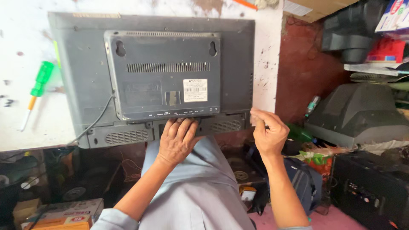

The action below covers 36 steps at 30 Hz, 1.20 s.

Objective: The person wipes the back cover of a CRT monitor with a cloth, then aligns and attaches it to the monitor body. They use a screwdriver to fasten screws into the back cover, securing it in place.

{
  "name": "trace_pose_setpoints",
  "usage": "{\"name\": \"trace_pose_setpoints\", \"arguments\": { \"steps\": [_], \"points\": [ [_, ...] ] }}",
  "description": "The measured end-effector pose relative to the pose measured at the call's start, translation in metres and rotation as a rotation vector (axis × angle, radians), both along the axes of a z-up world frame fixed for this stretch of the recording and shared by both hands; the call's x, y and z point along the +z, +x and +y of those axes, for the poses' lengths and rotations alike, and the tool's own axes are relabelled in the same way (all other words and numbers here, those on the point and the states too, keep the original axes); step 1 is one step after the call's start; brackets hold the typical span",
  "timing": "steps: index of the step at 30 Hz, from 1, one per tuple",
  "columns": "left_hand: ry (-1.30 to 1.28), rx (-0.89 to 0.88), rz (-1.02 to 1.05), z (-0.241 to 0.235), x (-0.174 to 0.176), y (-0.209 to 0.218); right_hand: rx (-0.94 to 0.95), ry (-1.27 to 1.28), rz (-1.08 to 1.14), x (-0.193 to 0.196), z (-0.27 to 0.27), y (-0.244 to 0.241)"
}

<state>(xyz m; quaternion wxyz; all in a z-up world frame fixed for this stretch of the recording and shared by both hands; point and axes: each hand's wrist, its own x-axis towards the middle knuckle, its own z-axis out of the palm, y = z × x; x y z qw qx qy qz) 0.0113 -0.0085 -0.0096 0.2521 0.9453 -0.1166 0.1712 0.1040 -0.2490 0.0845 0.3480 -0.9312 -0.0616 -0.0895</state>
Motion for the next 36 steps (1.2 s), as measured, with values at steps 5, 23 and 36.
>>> {"name": "trace_pose_setpoints", "arguments": {
  "steps": [5, 23, 36],
  "points": [
    [0.044, 0.021, 0.079, -0.004, 0.014, 0.001, -0.12, -0.065, 0.128, -0.003, -0.013, 0.009],
    [0.018, 0.282, 0.108, -0.02, 0.036, -0.021, 0.321, 0.022, 0.176, 0.002, -0.02, 0.049],
    [-0.002, 0.488, 0.196, -0.031, 0.044, -0.022, 0.655, -0.291, 0.026, -0.037, -0.015, 0.01]
  ]
}}
